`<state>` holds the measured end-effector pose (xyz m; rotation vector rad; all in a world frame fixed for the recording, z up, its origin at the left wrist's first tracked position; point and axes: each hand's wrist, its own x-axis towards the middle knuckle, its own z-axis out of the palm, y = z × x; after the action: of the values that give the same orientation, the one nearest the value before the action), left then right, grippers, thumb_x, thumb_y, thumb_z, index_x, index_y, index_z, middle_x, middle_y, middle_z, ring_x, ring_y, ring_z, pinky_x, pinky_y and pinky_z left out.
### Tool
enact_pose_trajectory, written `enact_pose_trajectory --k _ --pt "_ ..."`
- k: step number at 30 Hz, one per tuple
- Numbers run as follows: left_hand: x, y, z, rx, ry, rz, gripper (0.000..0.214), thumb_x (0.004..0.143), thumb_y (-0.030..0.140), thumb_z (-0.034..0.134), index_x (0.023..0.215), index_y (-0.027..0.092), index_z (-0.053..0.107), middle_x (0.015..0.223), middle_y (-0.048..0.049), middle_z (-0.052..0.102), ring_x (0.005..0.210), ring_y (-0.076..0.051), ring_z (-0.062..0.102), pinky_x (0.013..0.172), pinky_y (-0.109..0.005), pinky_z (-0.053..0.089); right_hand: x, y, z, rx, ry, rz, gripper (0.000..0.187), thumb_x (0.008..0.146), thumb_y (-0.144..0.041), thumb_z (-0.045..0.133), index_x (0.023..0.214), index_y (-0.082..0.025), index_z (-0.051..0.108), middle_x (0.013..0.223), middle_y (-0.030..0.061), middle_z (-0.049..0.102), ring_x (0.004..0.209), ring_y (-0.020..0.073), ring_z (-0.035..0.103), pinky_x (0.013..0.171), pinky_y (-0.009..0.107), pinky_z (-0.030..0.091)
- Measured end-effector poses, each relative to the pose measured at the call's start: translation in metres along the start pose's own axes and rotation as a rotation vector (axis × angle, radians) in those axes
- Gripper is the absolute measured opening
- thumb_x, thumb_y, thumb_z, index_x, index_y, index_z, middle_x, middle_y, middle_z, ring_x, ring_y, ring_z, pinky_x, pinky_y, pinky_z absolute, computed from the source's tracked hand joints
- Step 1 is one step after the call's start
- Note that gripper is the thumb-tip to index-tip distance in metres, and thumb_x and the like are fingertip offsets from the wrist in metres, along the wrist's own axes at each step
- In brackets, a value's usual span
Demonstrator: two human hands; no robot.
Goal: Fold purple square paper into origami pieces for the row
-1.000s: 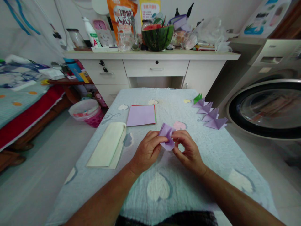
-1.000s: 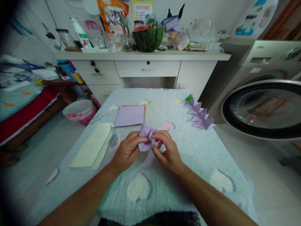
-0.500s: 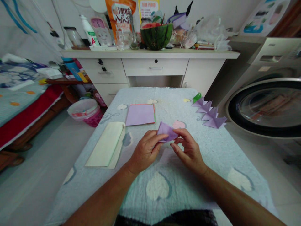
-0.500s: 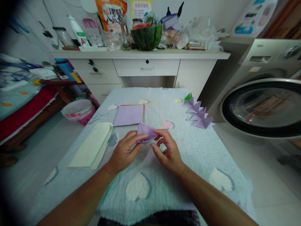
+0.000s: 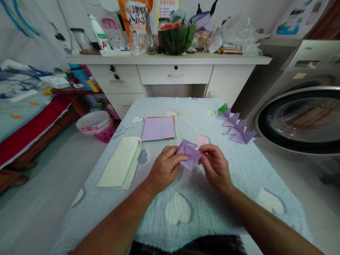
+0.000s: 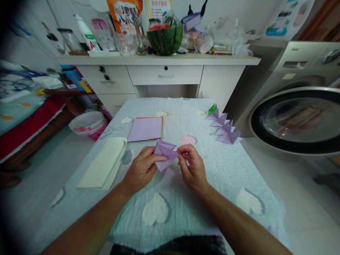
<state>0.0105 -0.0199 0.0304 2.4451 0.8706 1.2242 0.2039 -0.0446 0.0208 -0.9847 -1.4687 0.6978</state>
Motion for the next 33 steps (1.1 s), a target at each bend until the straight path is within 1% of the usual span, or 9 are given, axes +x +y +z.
enact_pose_trajectory --k 2,5,9,14,17,22,28,33 --pt "0.0 0.001 0.0 0.011 -0.006 -0.008 0.035 0.083 0.0 0.046 0.104 0.02 0.066 0.093 -0.0043 0.056 0.095 -0.019 0.053 0.081 -0.031 0.047 0.0 0.0 0.001 0.029 0.008 0.024 0.014 0.092 -0.018 0.054 0.103 -0.026 0.056 0.088 -0.0003 0.054 0.071 0.011 0.054 0.063 0.026 0.048" --pt "0.0 0.001 0.0 0.018 -0.007 -0.011 0.033 0.084 0.002 0.047 0.103 0.02 0.066 0.092 -0.0046 0.055 0.094 -0.019 0.053 0.08 -0.031 0.047 0.0 -0.001 0.0 0.053 -0.001 0.044 0.01 0.091 -0.02 0.057 0.1 -0.025 0.057 0.086 -0.0007 0.055 0.069 0.0104 0.054 0.063 0.025 0.048" --pt "0.0 0.001 0.0 0.019 -0.007 -0.005 0.035 0.084 0.001 0.045 0.103 0.021 0.066 0.09 -0.004 0.055 0.092 -0.019 0.052 0.079 -0.03 0.047 -0.001 0.0 -0.001 0.091 -0.016 0.078 0.011 0.091 -0.023 0.057 0.102 -0.024 0.058 0.085 0.0001 0.057 0.069 0.0112 0.056 0.063 0.026 0.05" --pt "0.001 0.001 -0.001 0.016 -0.016 0.002 0.032 0.085 0.003 0.046 0.105 0.018 0.066 0.085 -0.0038 0.054 0.086 -0.019 0.051 0.075 -0.03 0.045 -0.002 -0.001 -0.001 0.082 -0.033 0.073 0.01 0.091 -0.024 0.058 0.101 -0.023 0.059 0.088 0.0028 0.062 0.075 0.0137 0.06 0.069 0.029 0.053" --pt "0.002 0.002 -0.002 0.022 -0.026 -0.017 0.032 0.087 0.006 0.047 0.11 0.018 0.065 0.086 -0.0042 0.055 0.087 -0.019 0.051 0.075 -0.031 0.046 0.0 -0.003 -0.002 0.039 -0.052 0.017 0.009 0.091 -0.02 0.058 0.099 -0.024 0.06 0.089 0.0027 0.062 0.08 0.0142 0.061 0.073 0.029 0.053" --pt "0.002 0.003 0.0 0.017 -0.024 -0.006 0.032 0.089 0.007 0.047 0.116 0.016 0.062 0.086 -0.0044 0.055 0.087 -0.019 0.052 0.077 -0.03 0.047 0.004 -0.008 -0.004 -0.07 -0.095 -0.137 0.015 0.09 -0.014 0.055 0.099 -0.024 0.061 0.09 0.0031 0.06 0.085 0.0155 0.059 0.073 0.03 0.05" --pt "0.002 0.002 0.001 0.027 0.001 0.02 0.033 0.088 0.006 0.047 0.117 0.013 0.061 0.086 -0.0043 0.055 0.088 -0.018 0.052 0.077 -0.029 0.047 0.007 -0.013 -0.006 -0.196 -0.132 -0.265 0.027 0.09 -0.009 0.051 0.107 -0.025 0.063 0.092 0.0046 0.06 0.088 0.0177 0.059 0.075 0.034 0.049" --pt "0.002 0.003 0.001 -0.003 -0.024 -0.025 0.036 0.088 0.007 0.048 0.121 0.018 0.058 0.09 -0.0045 0.058 0.089 -0.019 0.054 0.078 -0.031 0.048 0.005 -0.011 -0.004 -0.214 -0.174 -0.306 0.041 0.088 -0.006 0.046 0.118 -0.029 0.062 0.096 0.0058 0.059 0.09 0.0188 0.059 0.075 0.035 0.051"
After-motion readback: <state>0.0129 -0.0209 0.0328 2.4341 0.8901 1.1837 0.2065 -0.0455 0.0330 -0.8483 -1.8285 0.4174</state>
